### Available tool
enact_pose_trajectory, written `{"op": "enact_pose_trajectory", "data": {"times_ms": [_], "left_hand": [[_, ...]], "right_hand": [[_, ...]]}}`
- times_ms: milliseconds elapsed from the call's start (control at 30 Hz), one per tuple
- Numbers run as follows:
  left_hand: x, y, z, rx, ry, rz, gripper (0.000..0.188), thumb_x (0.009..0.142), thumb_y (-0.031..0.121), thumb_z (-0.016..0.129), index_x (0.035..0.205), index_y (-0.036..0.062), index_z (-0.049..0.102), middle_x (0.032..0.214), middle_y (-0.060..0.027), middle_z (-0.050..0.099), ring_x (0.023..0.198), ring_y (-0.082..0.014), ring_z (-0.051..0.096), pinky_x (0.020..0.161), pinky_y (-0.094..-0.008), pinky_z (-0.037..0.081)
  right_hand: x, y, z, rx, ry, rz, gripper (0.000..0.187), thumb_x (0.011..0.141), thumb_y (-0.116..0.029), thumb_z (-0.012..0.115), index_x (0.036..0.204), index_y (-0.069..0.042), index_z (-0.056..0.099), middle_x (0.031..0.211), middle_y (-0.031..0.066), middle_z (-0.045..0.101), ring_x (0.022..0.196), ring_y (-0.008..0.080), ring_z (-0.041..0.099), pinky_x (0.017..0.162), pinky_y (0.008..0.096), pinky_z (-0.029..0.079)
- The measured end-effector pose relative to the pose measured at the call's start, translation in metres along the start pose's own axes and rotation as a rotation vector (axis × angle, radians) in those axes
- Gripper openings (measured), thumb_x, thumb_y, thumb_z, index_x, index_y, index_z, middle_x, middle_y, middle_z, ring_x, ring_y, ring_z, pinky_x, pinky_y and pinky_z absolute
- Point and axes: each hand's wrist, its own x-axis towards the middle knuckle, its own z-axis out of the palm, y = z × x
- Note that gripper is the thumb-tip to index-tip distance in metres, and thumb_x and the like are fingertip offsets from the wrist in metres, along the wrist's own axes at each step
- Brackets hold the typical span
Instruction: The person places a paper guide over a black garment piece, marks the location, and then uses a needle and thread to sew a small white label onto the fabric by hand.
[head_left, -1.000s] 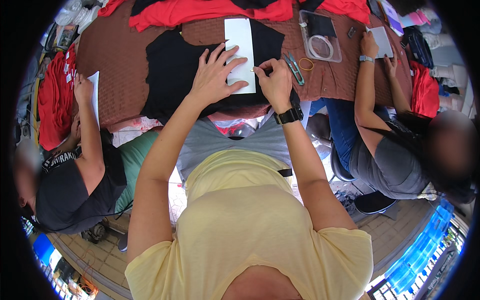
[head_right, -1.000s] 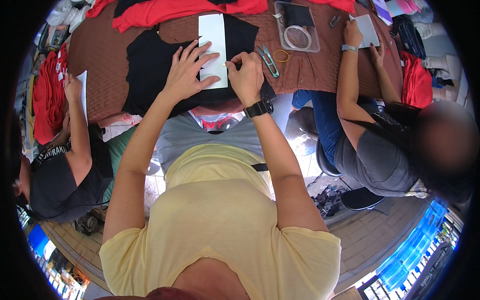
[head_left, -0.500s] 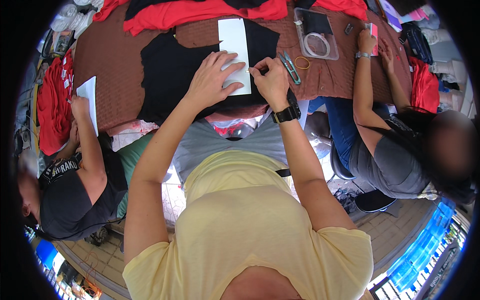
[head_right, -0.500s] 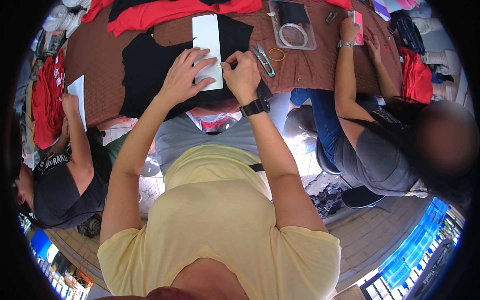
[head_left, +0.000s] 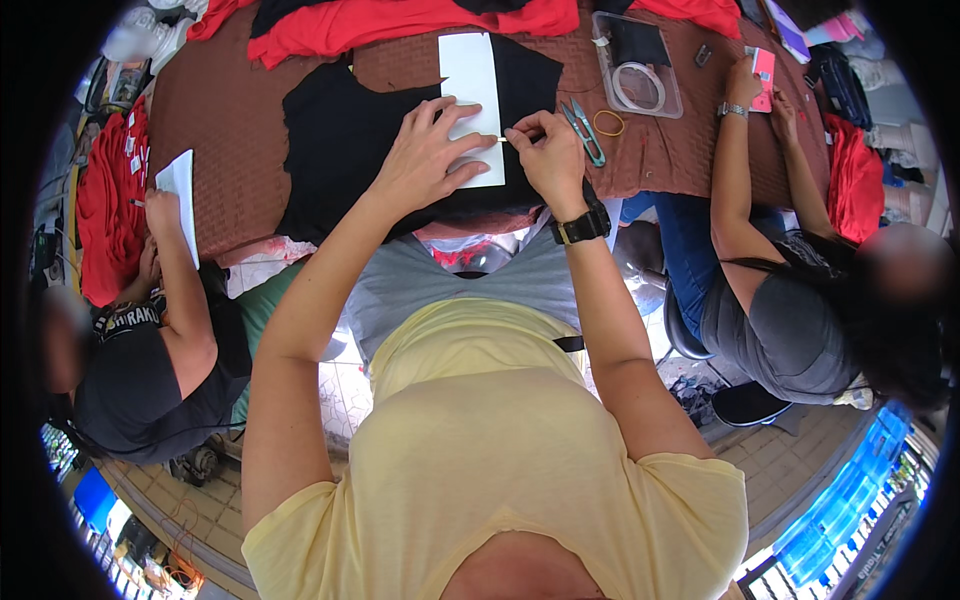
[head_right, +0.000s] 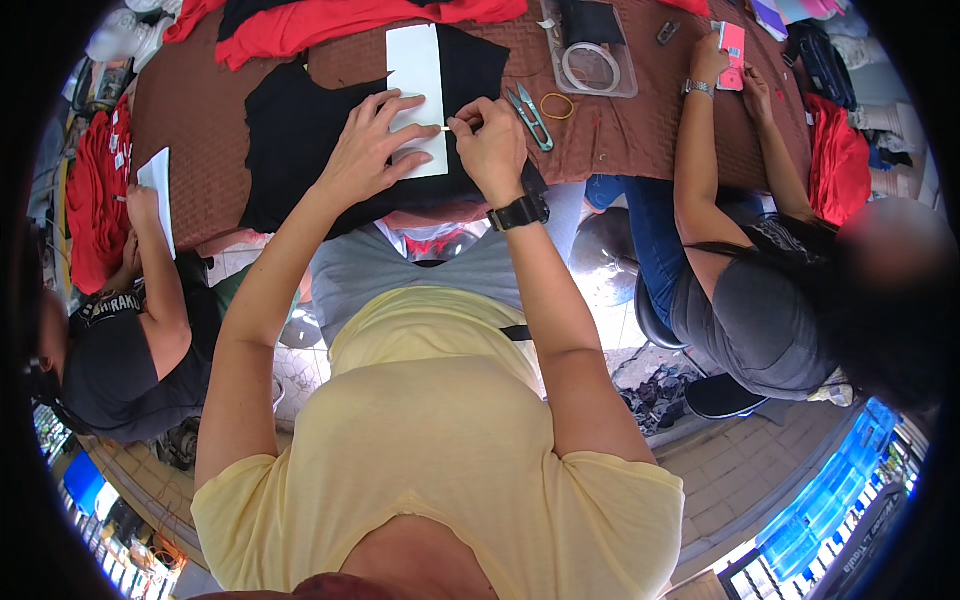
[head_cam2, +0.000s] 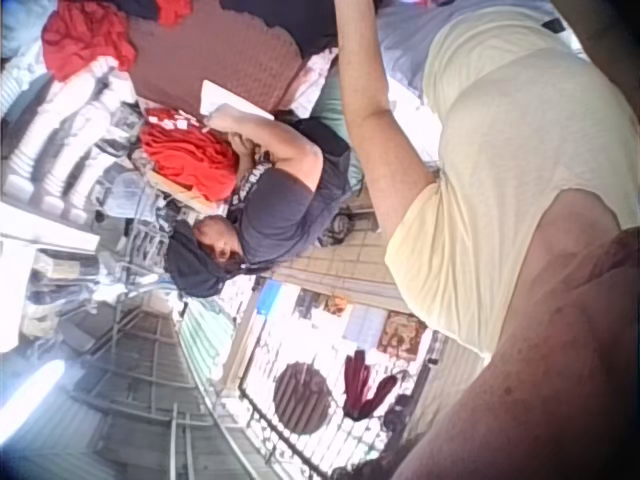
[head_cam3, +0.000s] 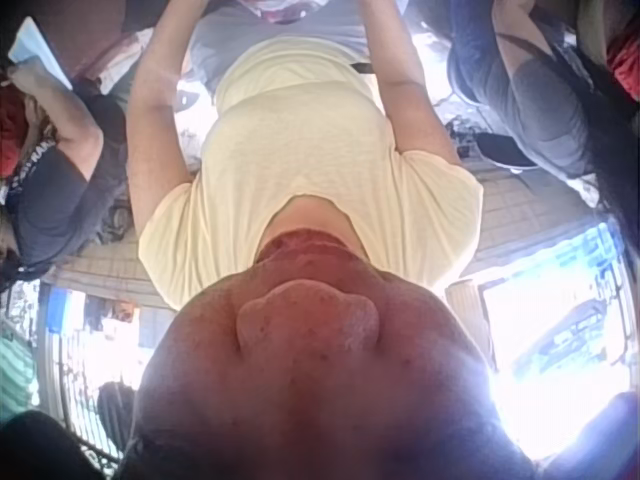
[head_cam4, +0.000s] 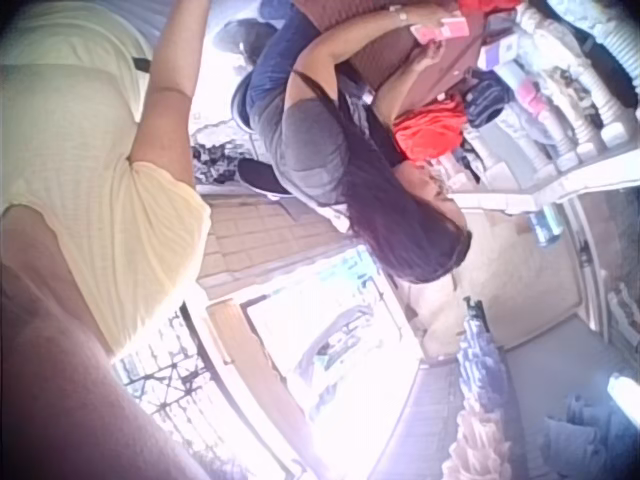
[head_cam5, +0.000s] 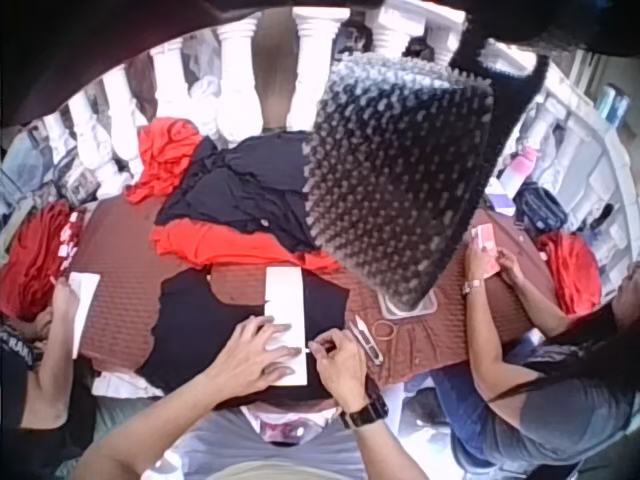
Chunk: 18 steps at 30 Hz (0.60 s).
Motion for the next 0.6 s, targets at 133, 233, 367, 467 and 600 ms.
{"op": "enact_pose_trajectory", "data": {"times_ms": [133, 233, 367, 467, 600], "left_hand": [[0.000, 0.001, -0.001, -0.008, -0.015, -0.013, 0.033, 0.088, 0.036, 0.073, 0.119, 0.0224, 0.072, 0.144, -0.0078, 0.053, 0.135, -0.0363, 0.045, 0.109, -0.0513, 0.039], [0.000, 0.001, 0.000, -0.007, -0.017, -0.016, 0.033, 0.089, 0.036, 0.073, 0.119, 0.0224, 0.072, 0.144, -0.0075, 0.053, 0.136, -0.0364, 0.044, 0.110, -0.0519, 0.038], [-0.002, 0.000, 0.001, 0.001, -0.010, -0.015, 0.033, 0.089, 0.037, 0.072, 0.119, 0.0228, 0.072, 0.144, -0.0067, 0.053, 0.136, -0.0364, 0.044, 0.110, -0.0522, 0.038], [-0.003, -0.001, 0.002, -0.004, 0.001, -0.009, 0.033, 0.090, 0.038, 0.071, 0.119, 0.0235, 0.072, 0.143, -0.0062, 0.053, 0.136, -0.0362, 0.044, 0.109, -0.0520, 0.038], [-0.003, -0.002, 0.003, -0.012, 0.009, -0.006, 0.033, 0.091, 0.038, 0.070, 0.121, 0.0233, 0.071, 0.143, -0.0058, 0.053, 0.135, -0.0356, 0.044, 0.108, -0.0514, 0.039]], "right_hand": [[-0.004, -0.007, 0.001, -0.077, 0.036, -0.002, 0.012, 0.080, -0.014, 0.080, 0.083, -0.007, 0.071, 0.083, 0.0099, 0.062, 0.076, 0.0283, 0.066, 0.066, 0.0416, 0.050], [-0.004, -0.010, -0.002, -0.067, 0.019, -0.011, 0.010, 0.081, -0.012, 0.079, 0.083, -0.006, 0.071, 0.082, 0.0112, 0.061, 0.076, 0.0285, 0.065, 0.066, 0.0422, 0.050], [0.028, -0.019, -0.029, -0.029, 0.214, -0.215, 0.007, 0.083, -0.005, 0.073, 0.088, 0.000, 0.070, 0.087, 0.0168, 0.064, 0.079, 0.0334, 0.064, 0.071, 0.0441, 0.050], [0.082, -0.005, -0.061, -0.356, 0.441, -0.349, 0.014, 0.086, -0.010, 0.070, 0.095, 0.000, 0.072, 0.097, 0.0240, 0.063, 0.094, 0.0420, 0.062, 0.084, 0.0505, 0.048], [0.147, 0.036, -0.074, -0.437, 0.335, -0.296, 0.017, 0.086, -0.017, 0.073, 0.094, -0.002, 0.076, 0.100, 0.0237, 0.067, 0.097, 0.0443, 0.063, 0.087, 0.0491, 0.050]]}}
